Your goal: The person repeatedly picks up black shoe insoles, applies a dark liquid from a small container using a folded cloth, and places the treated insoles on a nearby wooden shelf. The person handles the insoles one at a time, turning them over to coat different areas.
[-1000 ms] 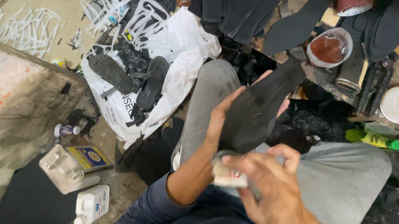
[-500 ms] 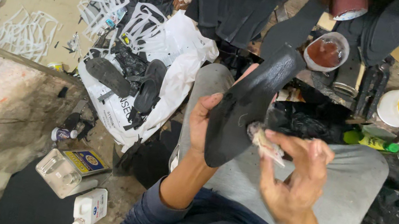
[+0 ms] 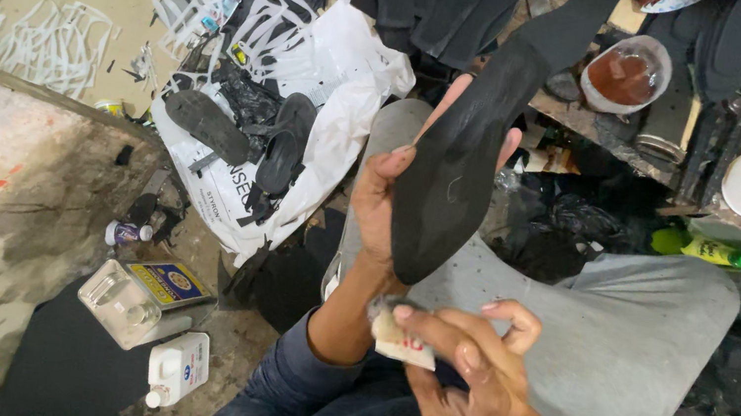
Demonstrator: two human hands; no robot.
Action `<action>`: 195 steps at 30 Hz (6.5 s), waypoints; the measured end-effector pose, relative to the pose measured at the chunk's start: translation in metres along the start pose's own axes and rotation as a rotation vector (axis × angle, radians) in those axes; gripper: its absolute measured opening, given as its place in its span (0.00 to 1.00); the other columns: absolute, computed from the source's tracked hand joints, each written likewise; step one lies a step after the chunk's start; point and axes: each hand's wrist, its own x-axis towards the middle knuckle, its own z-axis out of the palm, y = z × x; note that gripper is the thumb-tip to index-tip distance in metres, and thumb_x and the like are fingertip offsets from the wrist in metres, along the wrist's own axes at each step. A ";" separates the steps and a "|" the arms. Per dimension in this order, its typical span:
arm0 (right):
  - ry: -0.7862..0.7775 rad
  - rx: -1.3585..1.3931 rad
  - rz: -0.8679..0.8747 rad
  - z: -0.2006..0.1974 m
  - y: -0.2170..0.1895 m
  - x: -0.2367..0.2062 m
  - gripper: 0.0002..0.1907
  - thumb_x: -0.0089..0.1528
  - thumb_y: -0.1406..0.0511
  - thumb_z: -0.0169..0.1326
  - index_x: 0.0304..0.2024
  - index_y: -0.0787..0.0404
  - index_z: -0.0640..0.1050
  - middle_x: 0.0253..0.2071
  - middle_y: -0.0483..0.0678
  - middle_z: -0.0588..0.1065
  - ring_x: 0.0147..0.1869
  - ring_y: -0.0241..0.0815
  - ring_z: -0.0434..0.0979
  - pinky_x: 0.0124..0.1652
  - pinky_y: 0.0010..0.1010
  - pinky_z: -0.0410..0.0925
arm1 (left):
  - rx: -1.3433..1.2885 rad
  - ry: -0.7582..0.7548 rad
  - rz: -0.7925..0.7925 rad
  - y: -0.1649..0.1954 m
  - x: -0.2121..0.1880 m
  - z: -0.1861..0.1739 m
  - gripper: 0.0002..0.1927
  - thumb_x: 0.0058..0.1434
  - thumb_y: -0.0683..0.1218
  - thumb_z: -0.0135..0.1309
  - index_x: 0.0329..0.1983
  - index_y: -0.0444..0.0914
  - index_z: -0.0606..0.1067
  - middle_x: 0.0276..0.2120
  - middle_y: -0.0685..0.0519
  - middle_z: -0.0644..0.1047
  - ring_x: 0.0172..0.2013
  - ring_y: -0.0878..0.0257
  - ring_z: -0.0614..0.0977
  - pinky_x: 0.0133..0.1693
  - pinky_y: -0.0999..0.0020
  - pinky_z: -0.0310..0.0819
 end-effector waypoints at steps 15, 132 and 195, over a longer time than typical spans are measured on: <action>0.008 -0.090 0.210 -0.024 0.050 0.024 0.45 0.61 0.73 0.68 0.72 0.59 0.55 0.47 0.47 0.81 0.51 0.40 0.79 0.58 0.34 0.62 | 0.055 0.079 -0.204 -0.010 -0.030 0.008 0.42 0.69 0.49 0.41 0.83 0.31 0.45 0.72 0.42 0.60 0.70 0.57 0.66 0.76 0.65 0.54; 0.254 0.172 0.643 0.023 0.219 0.055 0.42 0.67 0.77 0.62 0.77 0.65 0.55 0.55 0.55 0.76 0.61 0.40 0.77 0.65 0.28 0.67 | 1.849 0.405 0.308 0.044 -0.037 -0.086 0.23 0.59 0.33 0.49 0.60 0.33 0.72 0.62 0.40 0.70 0.62 0.43 0.72 0.63 0.53 0.64; 0.066 -0.009 0.441 -0.039 0.075 0.039 0.47 0.61 0.75 0.66 0.75 0.62 0.54 0.50 0.52 0.81 0.55 0.42 0.81 0.61 0.31 0.69 | -0.490 -0.290 -0.355 -0.011 0.005 0.011 0.27 0.81 0.42 0.29 0.81 0.32 0.49 0.67 0.38 0.66 0.65 0.54 0.74 0.67 0.64 0.63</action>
